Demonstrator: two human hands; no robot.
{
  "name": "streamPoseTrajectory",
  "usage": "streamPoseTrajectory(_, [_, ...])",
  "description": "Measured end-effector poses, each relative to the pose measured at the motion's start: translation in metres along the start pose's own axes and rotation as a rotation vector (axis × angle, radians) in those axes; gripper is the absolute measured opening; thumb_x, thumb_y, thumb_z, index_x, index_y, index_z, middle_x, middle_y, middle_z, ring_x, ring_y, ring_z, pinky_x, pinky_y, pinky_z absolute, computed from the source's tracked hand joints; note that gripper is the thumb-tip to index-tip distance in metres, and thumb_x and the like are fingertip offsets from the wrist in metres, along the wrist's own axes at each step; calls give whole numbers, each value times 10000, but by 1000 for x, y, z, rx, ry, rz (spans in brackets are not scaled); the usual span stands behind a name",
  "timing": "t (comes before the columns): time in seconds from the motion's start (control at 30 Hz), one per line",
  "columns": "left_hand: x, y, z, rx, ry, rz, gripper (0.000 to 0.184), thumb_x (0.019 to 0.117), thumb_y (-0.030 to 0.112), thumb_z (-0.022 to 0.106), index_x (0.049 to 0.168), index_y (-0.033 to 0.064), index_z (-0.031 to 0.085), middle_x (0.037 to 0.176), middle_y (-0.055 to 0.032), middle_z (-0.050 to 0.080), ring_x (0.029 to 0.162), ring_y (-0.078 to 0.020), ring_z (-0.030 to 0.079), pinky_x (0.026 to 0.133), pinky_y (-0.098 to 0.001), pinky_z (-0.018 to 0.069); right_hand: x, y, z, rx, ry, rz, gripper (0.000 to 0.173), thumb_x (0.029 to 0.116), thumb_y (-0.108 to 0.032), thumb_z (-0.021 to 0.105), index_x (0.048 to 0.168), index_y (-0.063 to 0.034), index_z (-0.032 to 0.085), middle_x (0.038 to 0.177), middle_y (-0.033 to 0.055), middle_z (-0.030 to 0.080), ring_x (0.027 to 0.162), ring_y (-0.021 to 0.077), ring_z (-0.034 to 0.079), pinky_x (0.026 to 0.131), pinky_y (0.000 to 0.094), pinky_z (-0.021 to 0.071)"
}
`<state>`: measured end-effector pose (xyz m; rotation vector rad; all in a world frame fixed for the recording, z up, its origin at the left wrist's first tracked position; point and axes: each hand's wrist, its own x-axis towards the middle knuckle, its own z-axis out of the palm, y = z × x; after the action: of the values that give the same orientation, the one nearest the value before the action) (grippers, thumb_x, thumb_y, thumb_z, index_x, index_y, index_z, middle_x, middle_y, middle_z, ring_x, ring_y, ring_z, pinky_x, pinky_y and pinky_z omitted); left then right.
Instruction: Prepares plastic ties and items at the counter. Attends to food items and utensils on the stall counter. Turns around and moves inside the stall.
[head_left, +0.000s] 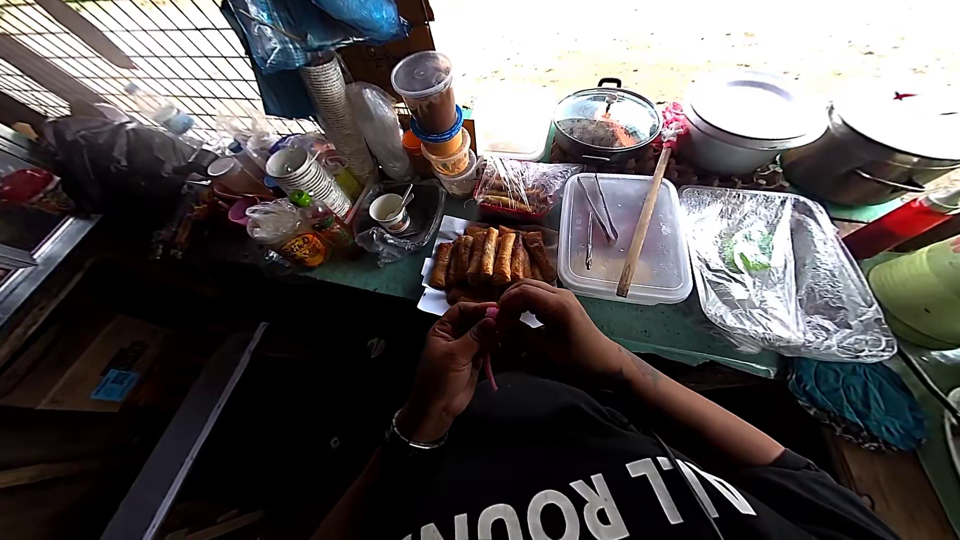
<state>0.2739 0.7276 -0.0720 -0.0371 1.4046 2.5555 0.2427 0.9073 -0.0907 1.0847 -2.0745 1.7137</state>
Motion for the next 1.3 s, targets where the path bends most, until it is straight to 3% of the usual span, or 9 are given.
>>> streamPoseTrajectory(0.23, [-1, 5, -10, -19, -101, -46, 183, 918, -72, 659, 953, 96, 725, 856, -55, 746, 699, -82, 705, 678, -220, 604, 6, -3, -4, 62, -91, -11, 132, 982, -74, 637, 967, 55, 664, 979, 124, 686, 923, 80, 658, 844, 214, 546])
streamPoseTrajectory(0.57, [1, -1, -12, 146, -134, 143, 108, 945, -24, 649, 1006, 52, 696, 859, -12, 724, 726, -60, 685, 698, -218, 593, 1, 1, 8, 19, -24, -54, 74, 951, -13, 599, 960, 60, 595, 946, 149, 644, 859, 73, 628, 781, 174, 525])
streamPoseTrajectory(0.7, [1, 0, -13, 164, -132, 140, 144, 938, -29, 661, 1071, 15, 693, 914, -37, 729, 780, -80, 693, 743, -235, 598, 1, 2, 7, 14, 47, -23, 103, 984, -44, 615, 982, 55, 645, 980, 132, 683, 911, 82, 666, 829, 212, 559])
streamPoseTrajectory(0.8, [2, 1, -10, 132, -80, 128, 117, 962, -29, 626, 1048, 23, 686, 892, -33, 717, 752, -68, 682, 724, -221, 593, -4, 4, 12, 24, 115, 22, 153, 1001, -93, 627, 1002, 48, 687, 1010, 108, 695, 933, 66, 670, 841, 212, 572])
streamPoseTrajectory(0.97, [6, -1, -7, 83, 14, 130, 107, 977, -26, 604, 1031, 9, 689, 896, -50, 721, 750, -80, 690, 713, -227, 599, -21, 2, 28, -6, 179, 2, 147, 985, -45, 620, 1046, 44, 720, 1041, 127, 681, 988, 85, 656, 878, 195, 554])
streamPoseTrajectory(1.07, [7, -2, -10, 87, -2, 70, 124, 978, -35, 597, 1051, 3, 690, 906, -57, 729, 762, -87, 701, 729, -233, 605, -21, 4, 22, -39, 149, -18, 152, 984, -83, 633, 1023, 31, 726, 1041, 133, 685, 1006, 98, 652, 888, 204, 545])
streamPoseTrajectory(1.17, [5, 0, -7, 108, -62, 31, 131, 963, -31, 620, 1059, 10, 701, 876, -46, 726, 723, -66, 678, 695, -215, 588, -13, 8, 10, 11, 121, -5, 162, 999, -89, 627, 1071, 52, 662, 1063, 126, 685, 976, 96, 672, 868, 251, 583])
streamPoseTrajectory(1.3, [7, 2, -6, 120, -117, 69, 130, 954, -19, 650, 1068, 21, 698, 897, -45, 736, 747, -72, 693, 708, -221, 594, -3, 4, -1, -39, 66, -23, 119, 982, -79, 652, 1004, 34, 679, 1007, 115, 698, 947, 88, 673, 864, 233, 571])
